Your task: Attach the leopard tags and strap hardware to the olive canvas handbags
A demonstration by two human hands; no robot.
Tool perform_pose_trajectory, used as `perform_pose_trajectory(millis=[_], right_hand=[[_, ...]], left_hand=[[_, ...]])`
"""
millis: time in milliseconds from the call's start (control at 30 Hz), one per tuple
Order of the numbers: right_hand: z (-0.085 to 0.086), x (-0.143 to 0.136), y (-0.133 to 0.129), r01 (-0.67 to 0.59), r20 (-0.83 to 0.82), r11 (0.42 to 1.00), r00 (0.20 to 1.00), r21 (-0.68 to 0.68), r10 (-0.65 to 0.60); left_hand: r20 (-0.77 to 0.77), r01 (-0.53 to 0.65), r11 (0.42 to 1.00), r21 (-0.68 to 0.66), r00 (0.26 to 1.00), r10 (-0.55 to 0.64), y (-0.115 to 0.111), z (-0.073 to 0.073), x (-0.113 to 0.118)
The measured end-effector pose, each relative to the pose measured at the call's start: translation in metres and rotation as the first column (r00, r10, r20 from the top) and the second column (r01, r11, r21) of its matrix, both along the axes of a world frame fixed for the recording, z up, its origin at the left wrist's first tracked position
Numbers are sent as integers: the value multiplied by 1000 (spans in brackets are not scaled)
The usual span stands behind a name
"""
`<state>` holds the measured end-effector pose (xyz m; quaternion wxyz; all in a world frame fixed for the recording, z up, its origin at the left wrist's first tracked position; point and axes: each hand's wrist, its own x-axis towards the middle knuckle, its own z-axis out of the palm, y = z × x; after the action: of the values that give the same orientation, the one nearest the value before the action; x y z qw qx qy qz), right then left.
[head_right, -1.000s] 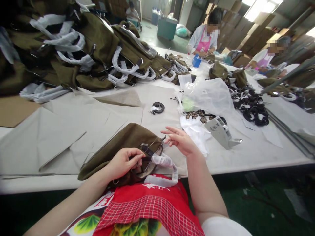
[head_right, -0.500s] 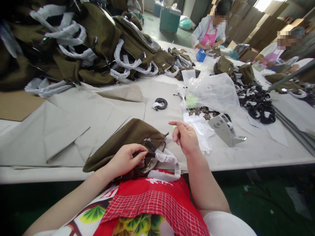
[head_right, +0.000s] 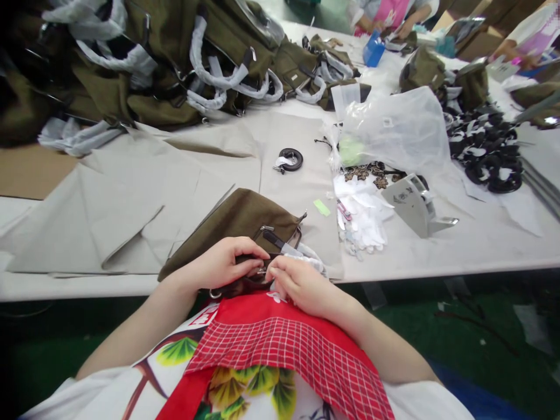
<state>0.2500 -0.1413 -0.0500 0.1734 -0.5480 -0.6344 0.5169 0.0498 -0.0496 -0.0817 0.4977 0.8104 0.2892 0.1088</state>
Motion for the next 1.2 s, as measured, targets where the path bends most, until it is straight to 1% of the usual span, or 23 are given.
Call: perform_pose_trajectory(millis=[67, 133, 233, 333, 400, 500, 667, 800, 933, 1000, 1067, 1200], right_hand=[[-10, 0, -2, 55, -19, 998, 998, -12, -55], [-19, 3, -4, 74, -12, 997, 997, 0, -74], [-28, 5, -4, 76, 0, 990, 997, 120, -77], [-35, 3, 0, -18, 4, 970, 1000, 240, 17], [-38, 1, 3, -77, 26, 961, 997, 267, 72], [-41, -1, 5, -128, 104, 945, 990, 302, 101], [-42, -3, 2, -157, 195, 929, 976, 334, 95], [-44, -6, 3, -201, 190, 901, 972, 384, 136], [-47, -9, 6, -209, 174, 897, 973, 390, 152], [-46, -8, 5, -182, 165, 902, 978, 392, 126], [-41, -5, 4, -140, 149, 907, 985, 398, 87], [-32, -1, 6, -47, 60, 909, 998, 414, 25]], left_hand=[[-31, 86, 993, 75, 996, -84, 1, 4, 1], [-60, 141, 984, 113, 989, -135, 2, 8, 3], [-53, 131, 986, 103, 991, -126, 4, 9, 4], [-32, 104, 993, 56, 994, -102, 6, 5, 4], [-29, 81, 996, 38, 996, -80, 7, 2, 3], [-21, 64, 998, 8, 998, -64, 7, 1, 3], [24, 83, 994, -64, 996, -82, 9, 2, 2], [54, 78, 993, -91, 996, -73, 9, -2, 1], [64, 59, 994, -91, 996, -53, 8, -4, 2], [35, 48, 997, -64, 998, -46, 9, -3, 2], [18, 59, 998, -7, 998, -59, 10, -2, 1], [19, 183, 978, 96, 982, -186, 13, 2, 1]])
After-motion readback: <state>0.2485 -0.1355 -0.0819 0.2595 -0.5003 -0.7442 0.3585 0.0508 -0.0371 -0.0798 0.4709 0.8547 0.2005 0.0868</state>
